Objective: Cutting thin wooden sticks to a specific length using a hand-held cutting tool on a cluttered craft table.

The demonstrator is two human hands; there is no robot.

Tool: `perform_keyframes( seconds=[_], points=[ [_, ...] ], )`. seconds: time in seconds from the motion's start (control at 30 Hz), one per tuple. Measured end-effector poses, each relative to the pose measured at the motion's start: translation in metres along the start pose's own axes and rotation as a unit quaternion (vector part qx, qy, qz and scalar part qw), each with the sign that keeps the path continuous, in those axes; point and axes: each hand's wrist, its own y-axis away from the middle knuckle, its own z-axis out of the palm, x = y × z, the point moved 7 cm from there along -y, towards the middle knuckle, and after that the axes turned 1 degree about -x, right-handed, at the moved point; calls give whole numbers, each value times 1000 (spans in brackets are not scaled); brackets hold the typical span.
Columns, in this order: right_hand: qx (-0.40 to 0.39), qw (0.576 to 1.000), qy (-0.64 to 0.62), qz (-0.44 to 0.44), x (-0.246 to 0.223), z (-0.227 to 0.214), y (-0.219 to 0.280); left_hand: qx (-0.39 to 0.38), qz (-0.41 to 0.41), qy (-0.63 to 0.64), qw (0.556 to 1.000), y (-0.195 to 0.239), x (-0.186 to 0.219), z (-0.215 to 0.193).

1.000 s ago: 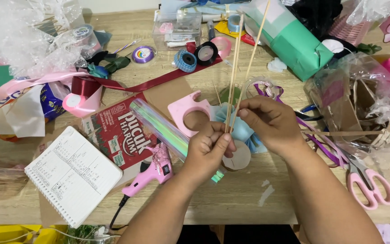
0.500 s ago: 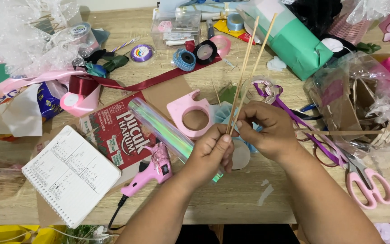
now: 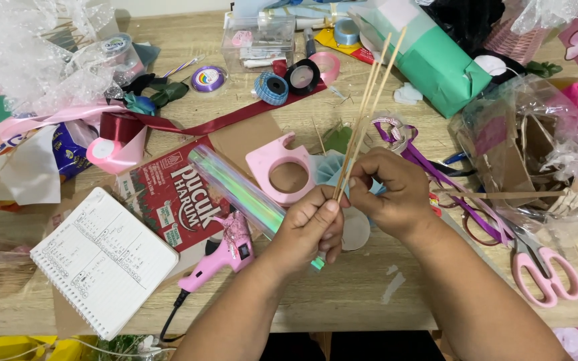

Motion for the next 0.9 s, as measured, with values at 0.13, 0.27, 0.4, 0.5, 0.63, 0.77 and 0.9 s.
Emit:
perform_keyframes(
  seconds=[0.13, 0.27, 0.4, 0.5, 0.63, 0.77, 0.9],
  points=[
    [-6, 1000, 2, 12, -1, -2, -4, 14, 10, -6, 1000, -1, 0, -1],
    [-6, 1000, 22, -17, -1, -6, -4, 14, 0, -2, 1000, -1, 2, 3],
    [30, 955, 201, -216, -27, -6, -3, 17, 2, 7, 1000, 0, 3, 3],
    [70, 931, 273, -234, 0, -36, -7, 22, 25, 26, 999, 1, 14, 2],
    [118, 947, 243, -175, 22, -75, -9, 46, 59, -2, 997, 1, 25, -2],
    [87, 995, 46, -7, 11, -68, -10, 23, 43, -260, 964, 6, 30, 10],
    [-28, 979, -162, 119, 29, -39, -5, 0, 132, -473, 871, 10, 48, 30]
  ],
)
